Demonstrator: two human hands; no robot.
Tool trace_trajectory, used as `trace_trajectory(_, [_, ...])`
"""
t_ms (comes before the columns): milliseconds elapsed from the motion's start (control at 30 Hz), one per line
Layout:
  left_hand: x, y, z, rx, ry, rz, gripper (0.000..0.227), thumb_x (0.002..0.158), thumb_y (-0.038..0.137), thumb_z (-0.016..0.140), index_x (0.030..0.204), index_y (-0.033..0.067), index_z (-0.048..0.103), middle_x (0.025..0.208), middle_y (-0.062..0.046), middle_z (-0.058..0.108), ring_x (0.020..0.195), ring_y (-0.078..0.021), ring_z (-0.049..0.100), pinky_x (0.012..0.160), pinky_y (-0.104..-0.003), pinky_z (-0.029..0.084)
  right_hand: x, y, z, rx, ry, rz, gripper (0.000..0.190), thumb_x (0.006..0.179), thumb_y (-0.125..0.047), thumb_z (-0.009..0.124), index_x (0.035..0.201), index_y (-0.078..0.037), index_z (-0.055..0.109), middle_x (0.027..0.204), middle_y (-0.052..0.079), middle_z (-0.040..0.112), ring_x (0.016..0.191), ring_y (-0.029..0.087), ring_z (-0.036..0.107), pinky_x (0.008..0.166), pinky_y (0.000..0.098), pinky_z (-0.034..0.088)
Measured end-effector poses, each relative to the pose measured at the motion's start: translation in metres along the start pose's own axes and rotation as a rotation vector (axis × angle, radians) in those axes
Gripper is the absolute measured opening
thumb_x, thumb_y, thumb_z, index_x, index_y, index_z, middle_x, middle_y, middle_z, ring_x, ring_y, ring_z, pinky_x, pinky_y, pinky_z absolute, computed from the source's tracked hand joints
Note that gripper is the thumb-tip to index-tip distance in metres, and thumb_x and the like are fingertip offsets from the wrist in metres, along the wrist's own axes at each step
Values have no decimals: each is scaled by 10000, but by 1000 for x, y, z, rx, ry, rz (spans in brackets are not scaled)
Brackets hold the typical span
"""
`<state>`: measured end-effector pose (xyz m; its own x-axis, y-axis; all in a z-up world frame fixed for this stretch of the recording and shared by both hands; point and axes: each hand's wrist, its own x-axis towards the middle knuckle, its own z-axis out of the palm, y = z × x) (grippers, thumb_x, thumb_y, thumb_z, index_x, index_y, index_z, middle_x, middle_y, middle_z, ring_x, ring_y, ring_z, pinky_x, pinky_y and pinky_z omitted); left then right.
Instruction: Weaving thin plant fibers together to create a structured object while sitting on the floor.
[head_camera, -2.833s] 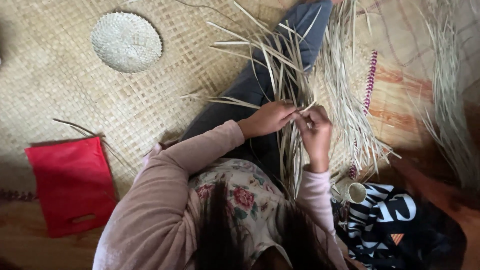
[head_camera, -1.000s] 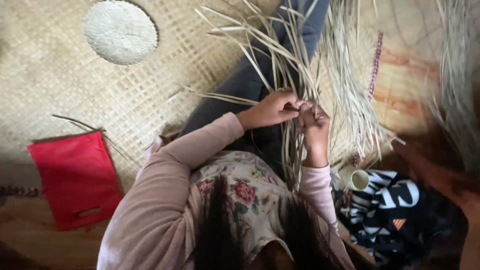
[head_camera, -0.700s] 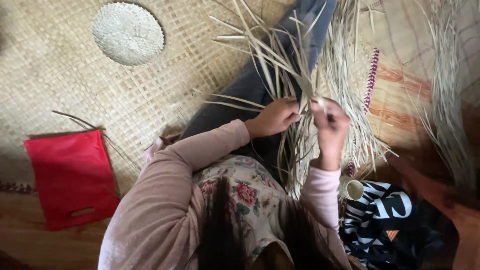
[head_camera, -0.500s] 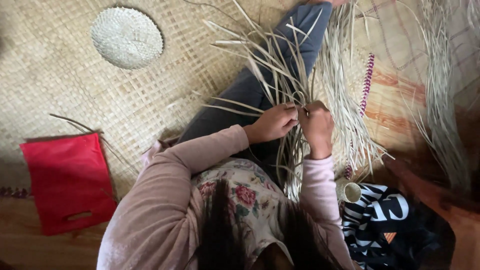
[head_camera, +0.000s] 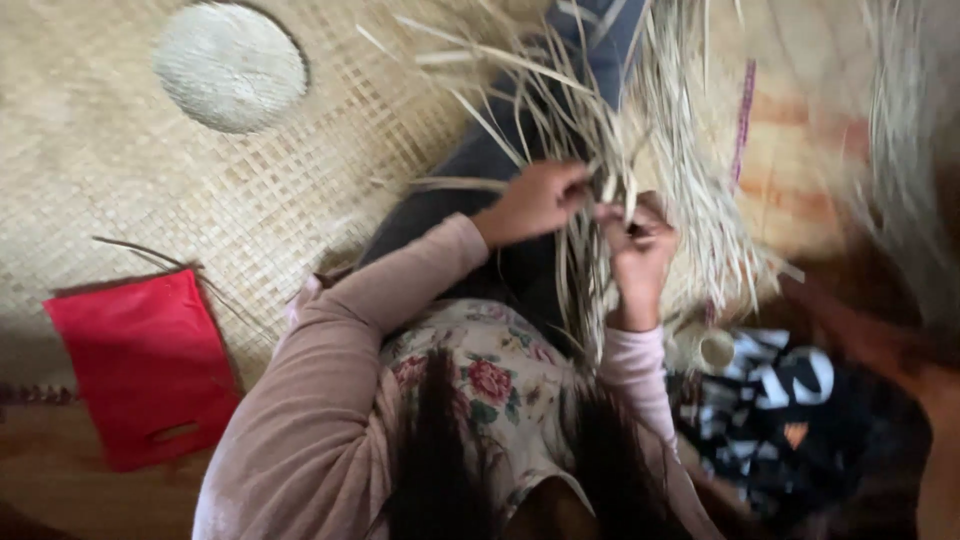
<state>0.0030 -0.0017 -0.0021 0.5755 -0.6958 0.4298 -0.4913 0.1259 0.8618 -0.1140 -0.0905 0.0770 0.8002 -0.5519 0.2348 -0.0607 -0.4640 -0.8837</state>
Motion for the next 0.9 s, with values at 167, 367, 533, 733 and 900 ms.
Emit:
trace_trajectory(167, [0, -16, 5, -201, -51, -30, 90, 735, 55, 555, 822, 37, 546, 688, -177, 563, 706, -381, 583, 583, -408, 475, -31, 19, 13, 19, 23, 184, 53, 752, -27, 665, 758, 12, 628, 690, 113, 560, 708, 145, 487, 664, 325, 426])
trace_trajectory(367, [8, 20, -18, -299, -175, -87, 125, 734, 17, 563, 852, -23, 572, 716, -79, 561, 563, -142, 497, 510, -238, 409, -31, 11, 10, -13, -72, 226, 103, 768, -33, 619, 731, -28, 523, 672, 6, 476, 584, 96, 392, 564, 212, 369])
trace_trajectory(533, [6, 16, -8, -56, -30, -42, 183, 700, 25, 633, 661, -10, 457, 595, -80, 455, 501, -210, 419, 495, -310, 357, -24, -3, -3, 140, -83, 75, 111, 737, 37, 650, 831, -13, 619, 765, 36, 526, 655, 120, 434, 620, 212, 339])
trace_trajectory(733, [8, 40, -4, 67, 41, 140, 165, 738, -33, 551, 738, 0, 389, 690, -122, 443, 580, -284, 439, 543, -370, 377, -9, 1, -11, 332, 78, -112, 125, 804, -56, 606, 927, -74, 607, 648, -35, 449, 524, 68, 311, 493, 182, 262])
trace_trajectory(900, [4, 40, -3, 132, 31, 141, 146, 756, -15, 550, 862, -38, 452, 806, -157, 504, 704, -315, 487, 646, -373, 420, -18, 15, 11, -662, -9, -129, 256, 719, -52, 678, 882, 123, 586, 841, 217, 594, 643, 273, 577, 549, 301, 495])
